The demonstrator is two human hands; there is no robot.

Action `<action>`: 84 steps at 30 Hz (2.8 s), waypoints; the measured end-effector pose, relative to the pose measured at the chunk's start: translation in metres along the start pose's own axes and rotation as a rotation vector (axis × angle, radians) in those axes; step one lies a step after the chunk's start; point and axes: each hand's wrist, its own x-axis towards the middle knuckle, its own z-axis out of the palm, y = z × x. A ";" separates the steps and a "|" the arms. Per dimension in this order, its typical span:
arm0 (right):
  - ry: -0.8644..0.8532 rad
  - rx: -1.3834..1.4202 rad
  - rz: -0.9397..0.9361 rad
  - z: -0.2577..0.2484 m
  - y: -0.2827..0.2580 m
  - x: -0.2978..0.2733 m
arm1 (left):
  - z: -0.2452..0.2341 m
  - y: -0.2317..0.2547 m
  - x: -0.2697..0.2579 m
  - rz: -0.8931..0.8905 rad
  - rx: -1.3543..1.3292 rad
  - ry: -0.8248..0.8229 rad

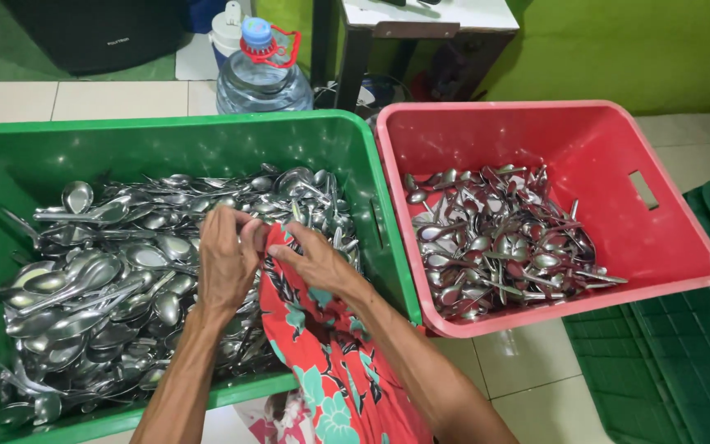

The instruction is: Wipe individual metal spoons with a cloth and move them from one bin to another.

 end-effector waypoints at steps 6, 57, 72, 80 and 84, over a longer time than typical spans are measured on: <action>-0.014 -0.068 0.021 -0.005 -0.017 -0.007 | 0.000 -0.018 -0.005 -0.168 -0.045 -0.067; 0.274 -0.063 0.190 -0.002 -0.038 -0.012 | 0.034 0.045 0.004 -0.736 -0.609 -0.211; 0.199 -0.311 0.297 -0.003 -0.046 -0.016 | 0.026 -0.015 -0.005 -0.846 -0.354 -0.040; 0.576 -0.463 -0.338 -0.032 -0.026 0.007 | 0.026 0.022 -0.005 -0.719 -0.403 -0.244; 0.429 -0.824 -0.577 -0.013 -0.007 0.017 | 0.016 0.039 -0.004 -0.599 -0.286 -0.322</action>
